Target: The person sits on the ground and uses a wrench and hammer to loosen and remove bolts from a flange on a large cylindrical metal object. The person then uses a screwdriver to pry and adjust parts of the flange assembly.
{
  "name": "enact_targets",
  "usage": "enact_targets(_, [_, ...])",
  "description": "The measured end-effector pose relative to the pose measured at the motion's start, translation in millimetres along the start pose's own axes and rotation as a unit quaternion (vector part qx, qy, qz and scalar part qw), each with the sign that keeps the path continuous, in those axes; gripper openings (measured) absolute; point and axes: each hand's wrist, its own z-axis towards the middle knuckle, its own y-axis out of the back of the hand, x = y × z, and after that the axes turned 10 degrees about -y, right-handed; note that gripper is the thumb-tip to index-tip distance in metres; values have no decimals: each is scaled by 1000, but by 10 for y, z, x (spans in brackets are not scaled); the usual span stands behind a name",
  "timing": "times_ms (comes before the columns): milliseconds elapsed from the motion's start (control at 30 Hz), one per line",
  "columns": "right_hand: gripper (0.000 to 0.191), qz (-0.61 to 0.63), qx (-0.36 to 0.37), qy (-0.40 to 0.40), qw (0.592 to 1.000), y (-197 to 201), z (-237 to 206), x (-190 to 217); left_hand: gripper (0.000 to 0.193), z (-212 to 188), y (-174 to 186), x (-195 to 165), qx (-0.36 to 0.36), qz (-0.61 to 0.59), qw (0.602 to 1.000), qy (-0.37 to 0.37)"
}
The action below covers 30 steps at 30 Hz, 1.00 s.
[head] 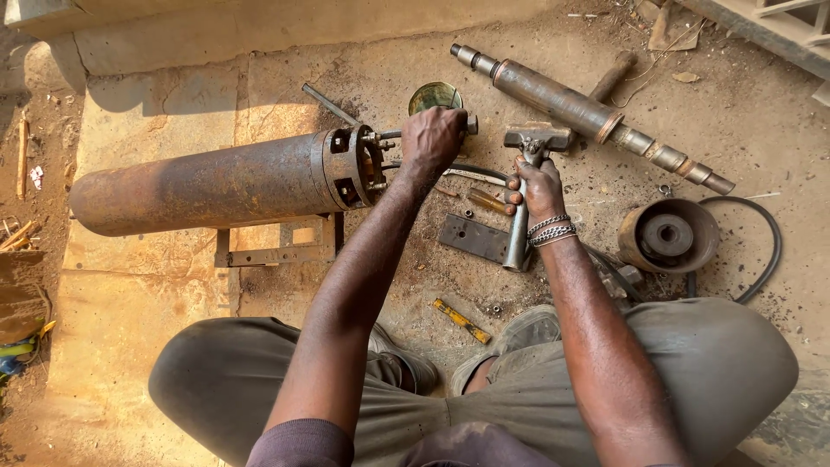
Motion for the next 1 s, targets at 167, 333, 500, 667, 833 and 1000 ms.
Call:
enact_targets(167, [12,84,-48,112,989,144,-186,352,23,2,-135,6,-109,69,991,-30])
enact_targets(333, [23,228,-182,252,923,-8,-159,445,21,38,-48,-30,27,91,995,-37])
enact_targets(500, [17,-137,-8,94,986,-179,-13,142,18,6,148,-175,208,13,978,3])
enact_targets(667, [13,58,26,36,997,60,-74,272,27,-52,-20,-458,53,107,991,-57])
enact_targets(833, [9,36,-4,43,998,167,-148,272,24,-153,-124,-476,100,121,987,-18])
enact_targets(1000, [8,62,-20,30,997,332,-185,221,24,-400,-73,-365,-176,78,981,-20])
